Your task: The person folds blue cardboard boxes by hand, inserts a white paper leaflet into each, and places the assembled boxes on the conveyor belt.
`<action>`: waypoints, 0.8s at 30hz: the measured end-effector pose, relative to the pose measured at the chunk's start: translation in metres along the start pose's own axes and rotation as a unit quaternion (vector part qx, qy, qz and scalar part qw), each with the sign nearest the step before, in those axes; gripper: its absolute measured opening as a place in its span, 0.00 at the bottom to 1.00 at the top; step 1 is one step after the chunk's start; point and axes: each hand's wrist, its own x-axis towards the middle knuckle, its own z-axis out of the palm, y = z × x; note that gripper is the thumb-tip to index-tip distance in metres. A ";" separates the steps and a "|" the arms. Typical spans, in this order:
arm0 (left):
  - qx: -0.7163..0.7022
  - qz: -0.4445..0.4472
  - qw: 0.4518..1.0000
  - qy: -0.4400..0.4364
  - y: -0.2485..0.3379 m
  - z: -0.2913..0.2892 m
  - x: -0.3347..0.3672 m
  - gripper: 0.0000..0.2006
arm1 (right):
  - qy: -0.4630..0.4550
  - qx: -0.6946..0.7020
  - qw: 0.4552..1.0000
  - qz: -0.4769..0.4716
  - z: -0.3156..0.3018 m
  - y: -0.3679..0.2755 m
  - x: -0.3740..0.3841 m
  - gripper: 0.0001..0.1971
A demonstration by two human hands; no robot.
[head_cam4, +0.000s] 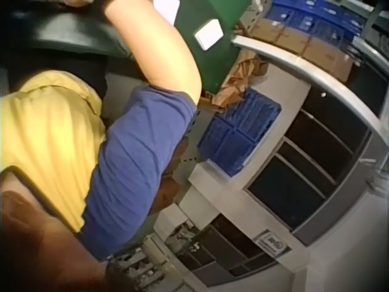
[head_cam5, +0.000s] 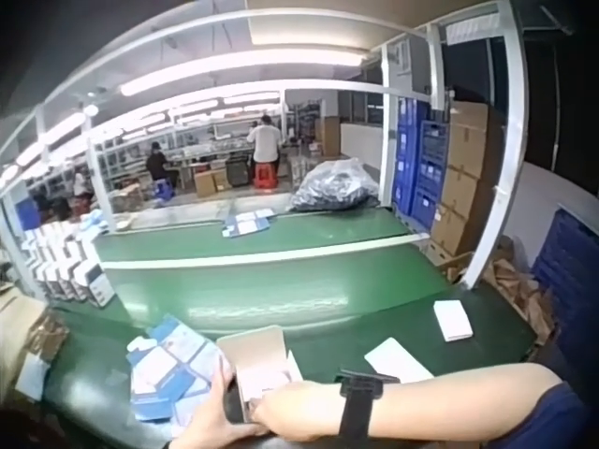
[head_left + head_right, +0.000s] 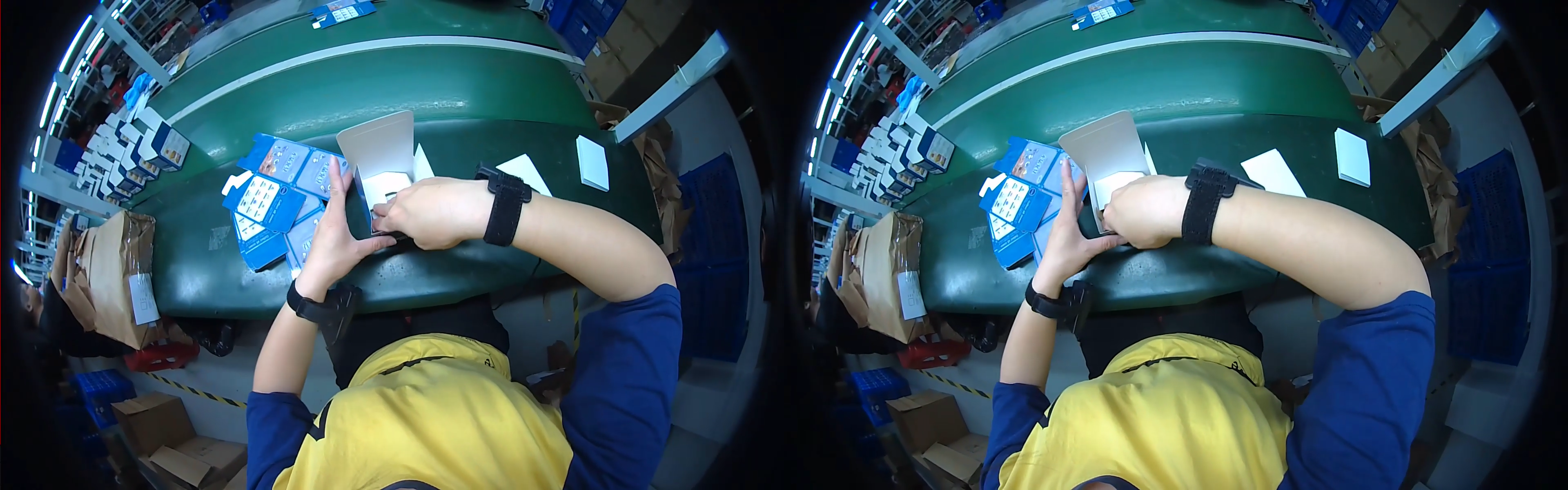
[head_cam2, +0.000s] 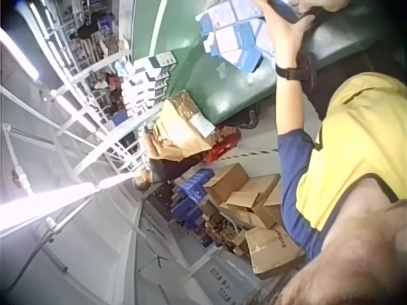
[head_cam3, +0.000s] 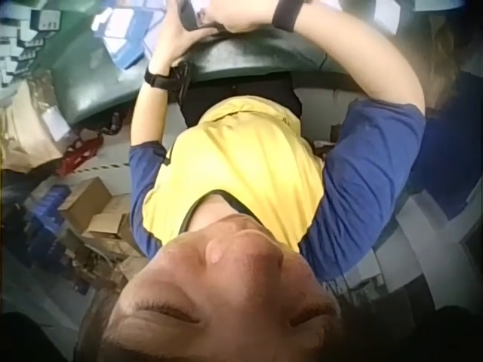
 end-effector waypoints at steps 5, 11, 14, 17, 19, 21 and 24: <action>0.056 -0.048 0.996 -0.054 -0.014 0.000 0.003 0.59 | -0.004 -0.065 0.998 -0.011 -0.003 -0.001 0.009 0.11; -0.060 -0.055 0.994 -0.072 -0.013 0.003 0.006 0.53 | -0.068 -0.054 0.995 -0.042 -0.013 0.004 0.024 0.10; -0.062 -0.037 0.996 -0.059 -0.014 0.008 0.006 0.53 | -0.080 -0.027 0.996 -0.043 -0.010 0.014 0.031 0.10; -0.060 -0.050 0.995 -0.062 -0.014 0.006 0.007 0.53 | -0.094 0.018 0.995 -0.011 -0.014 0.012 0.032 0.11; -0.053 -0.061 0.994 -0.067 -0.009 0.003 0.006 0.53 | -0.081 0.066 0.994 -0.018 -0.014 0.016 0.034 0.16; -0.046 -0.074 0.994 -0.070 -0.008 0.002 0.005 0.52 | -0.049 0.071 0.996 -0.015 -0.015 0.017 0.027 0.16; -0.031 -0.051 0.996 -0.060 -0.008 0.005 0.002 0.52 | 0.010 0.029 0.997 0.069 -0.015 0.018 0.014 0.14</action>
